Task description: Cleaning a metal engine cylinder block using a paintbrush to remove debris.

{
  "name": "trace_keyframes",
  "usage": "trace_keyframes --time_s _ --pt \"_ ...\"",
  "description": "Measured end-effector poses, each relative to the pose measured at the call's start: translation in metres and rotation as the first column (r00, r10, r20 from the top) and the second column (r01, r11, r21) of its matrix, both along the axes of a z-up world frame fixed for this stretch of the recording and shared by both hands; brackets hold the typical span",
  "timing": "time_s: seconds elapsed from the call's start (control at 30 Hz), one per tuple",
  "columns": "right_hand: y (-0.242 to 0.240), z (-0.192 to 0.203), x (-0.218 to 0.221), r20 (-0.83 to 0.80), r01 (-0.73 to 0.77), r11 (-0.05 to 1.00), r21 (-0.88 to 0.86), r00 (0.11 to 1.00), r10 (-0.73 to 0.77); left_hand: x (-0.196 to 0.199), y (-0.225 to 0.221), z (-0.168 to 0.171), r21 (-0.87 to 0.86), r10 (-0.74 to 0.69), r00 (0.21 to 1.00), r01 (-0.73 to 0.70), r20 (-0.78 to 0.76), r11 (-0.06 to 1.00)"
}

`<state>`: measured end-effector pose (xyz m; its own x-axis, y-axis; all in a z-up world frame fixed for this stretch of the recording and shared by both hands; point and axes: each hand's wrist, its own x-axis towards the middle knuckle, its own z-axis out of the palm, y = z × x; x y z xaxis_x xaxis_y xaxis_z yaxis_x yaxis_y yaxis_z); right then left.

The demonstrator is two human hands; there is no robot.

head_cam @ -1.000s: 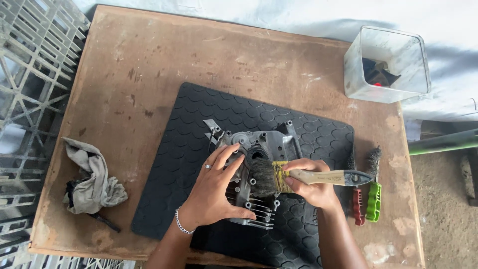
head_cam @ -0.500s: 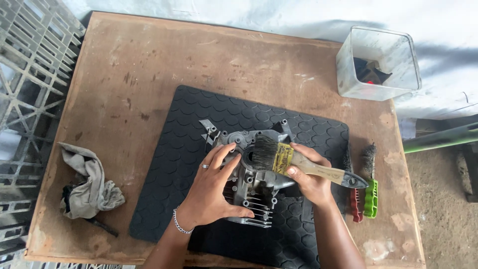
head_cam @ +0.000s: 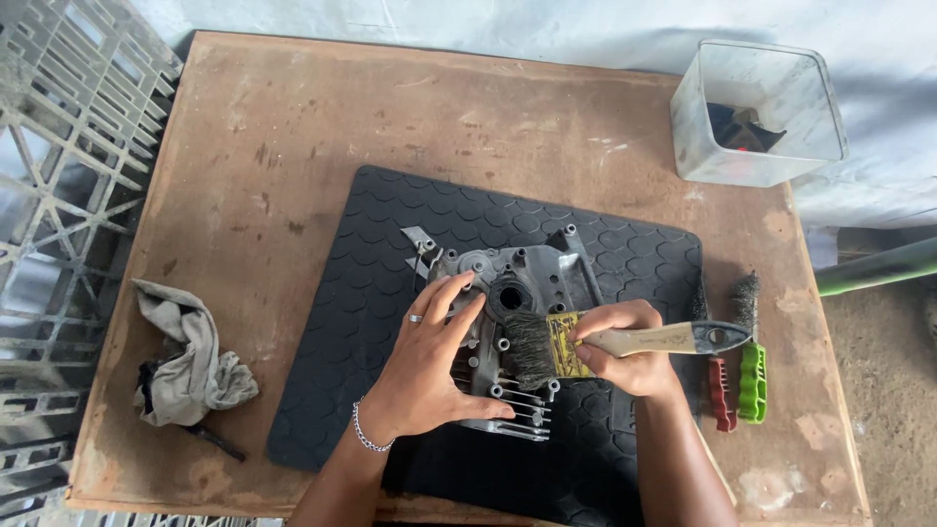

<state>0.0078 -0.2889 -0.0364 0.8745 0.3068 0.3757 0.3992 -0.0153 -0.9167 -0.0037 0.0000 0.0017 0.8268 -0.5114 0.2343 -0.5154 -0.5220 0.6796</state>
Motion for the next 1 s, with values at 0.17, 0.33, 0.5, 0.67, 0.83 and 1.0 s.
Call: trace_keyframes --time_s 0.17,0.33,0.5,0.67,0.83,1.0 --pt "0.001 -0.01 -0.003 -0.108 0.081 0.997 0.017 0.991 -0.078 -0.001 0.001 -0.001 0.018 -0.005 1.0 0.005 0.009 1.0" --pt "0.009 -0.009 0.004 -0.029 0.218 0.976 -0.012 0.976 -0.218 0.001 0.001 -0.008 0.033 -0.018 0.994 0.022 -0.106 0.999" --pt "0.026 0.004 -0.001 -0.026 0.387 0.921 -0.047 0.921 -0.388 0.003 0.001 -0.01 0.024 -0.029 0.992 0.032 -0.121 0.999" --pt "0.031 0.021 0.007 -0.118 0.276 0.96 -0.045 0.953 -0.28 0.006 0.0 -0.006 0.143 -0.045 0.993 0.06 -0.106 0.988" --pt "0.025 0.026 0.017 -0.155 0.129 0.992 -0.001 0.98 -0.128 0.012 0.001 -0.004 0.279 -0.054 0.996 0.071 -0.069 0.958" --pt "0.018 0.036 0.025 -0.179 -0.076 0.997 0.028 0.981 0.08 0.024 -0.001 0.01 0.368 -0.04 0.997 0.06 -0.062 0.928"
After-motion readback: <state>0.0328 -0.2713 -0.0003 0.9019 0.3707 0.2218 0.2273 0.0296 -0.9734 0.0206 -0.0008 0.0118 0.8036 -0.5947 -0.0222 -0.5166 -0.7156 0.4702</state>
